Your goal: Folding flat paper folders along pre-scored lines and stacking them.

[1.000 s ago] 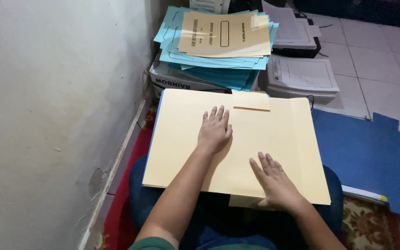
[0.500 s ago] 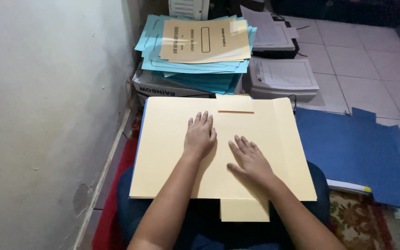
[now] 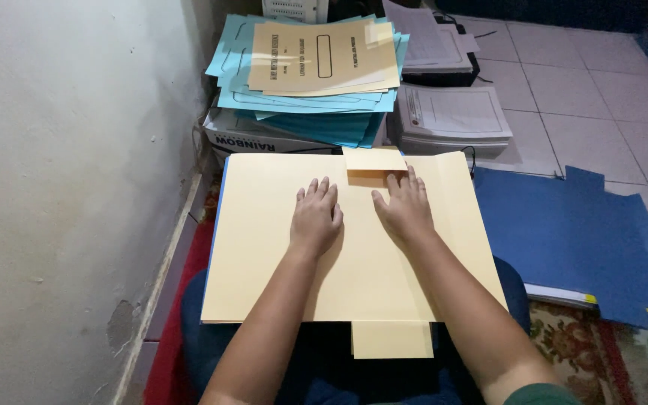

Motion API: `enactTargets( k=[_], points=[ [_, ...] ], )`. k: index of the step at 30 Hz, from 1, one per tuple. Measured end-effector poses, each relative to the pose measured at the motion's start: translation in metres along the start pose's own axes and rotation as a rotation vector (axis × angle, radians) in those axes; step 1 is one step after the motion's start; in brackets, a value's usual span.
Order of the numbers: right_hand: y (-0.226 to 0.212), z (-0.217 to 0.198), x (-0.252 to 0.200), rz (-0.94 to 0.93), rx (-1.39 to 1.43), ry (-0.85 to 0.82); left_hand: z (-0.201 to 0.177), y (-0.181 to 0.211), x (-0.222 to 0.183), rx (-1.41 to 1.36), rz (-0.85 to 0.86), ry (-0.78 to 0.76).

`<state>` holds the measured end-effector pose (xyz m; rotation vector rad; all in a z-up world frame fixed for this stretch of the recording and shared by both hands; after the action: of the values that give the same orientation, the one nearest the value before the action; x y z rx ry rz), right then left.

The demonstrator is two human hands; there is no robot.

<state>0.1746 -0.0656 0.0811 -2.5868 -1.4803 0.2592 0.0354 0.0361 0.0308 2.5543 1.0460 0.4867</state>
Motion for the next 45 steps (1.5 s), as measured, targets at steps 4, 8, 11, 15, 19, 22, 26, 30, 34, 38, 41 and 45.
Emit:
enactTargets(
  k=[4,8,11,15,19,22,26,30,34,38,41,45],
  points=[
    [-0.005,0.003,0.019,-0.071,0.019,-0.003,0.006,-0.004,0.004,-0.006,0.003,0.032],
    [-0.013,0.005,0.028,-0.193,0.030,-0.031,0.009,-0.005,0.003,-0.003,0.008,0.036],
    [0.001,0.018,0.052,-0.130,0.028,-0.014,0.010,-0.004,0.003,-0.007,0.021,0.053],
    [-0.001,0.032,0.081,-0.107,0.054,0.018,0.011,-0.006,0.005,-0.014,0.020,0.063],
    [0.026,0.070,0.136,-0.151,0.012,0.115,0.008,-0.003,0.005,-0.012,0.007,0.077],
    [0.010,0.076,0.143,-0.189,-0.087,0.197,0.009,-0.002,0.004,0.019,0.013,0.091],
    [-0.001,0.070,0.155,-0.191,-0.014,0.143,0.012,-0.003,0.007,0.024,-0.003,0.046],
    [-0.027,0.080,0.146,-0.317,-0.044,0.214,0.017,-0.004,0.007,0.013,-0.030,0.028],
    [-0.017,0.059,0.126,-0.357,-0.024,0.240,0.016,-0.006,0.007,0.019,-0.046,0.010],
    [0.003,0.039,0.093,-0.233,0.065,0.055,0.009,-0.005,0.007,0.009,-0.071,-0.038],
    [0.019,0.019,0.055,-0.152,0.070,0.005,0.007,-0.005,0.004,-0.010,-0.067,-0.032],
    [0.091,0.023,0.024,0.105,-0.054,0.031,0.005,-0.005,0.002,-0.010,-0.087,-0.002]
  ],
)
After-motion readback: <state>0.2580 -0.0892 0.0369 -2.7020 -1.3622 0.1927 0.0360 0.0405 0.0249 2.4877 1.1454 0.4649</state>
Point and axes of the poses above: each hand's wrist, its own x-axis towards the middle knuckle, its own z-axis out of the palm, y = z × x, the point moved 6 cm from there along x, towards the middle knuckle, and after that the axes turned 4 degrees about -z, right-handed, at the moved point
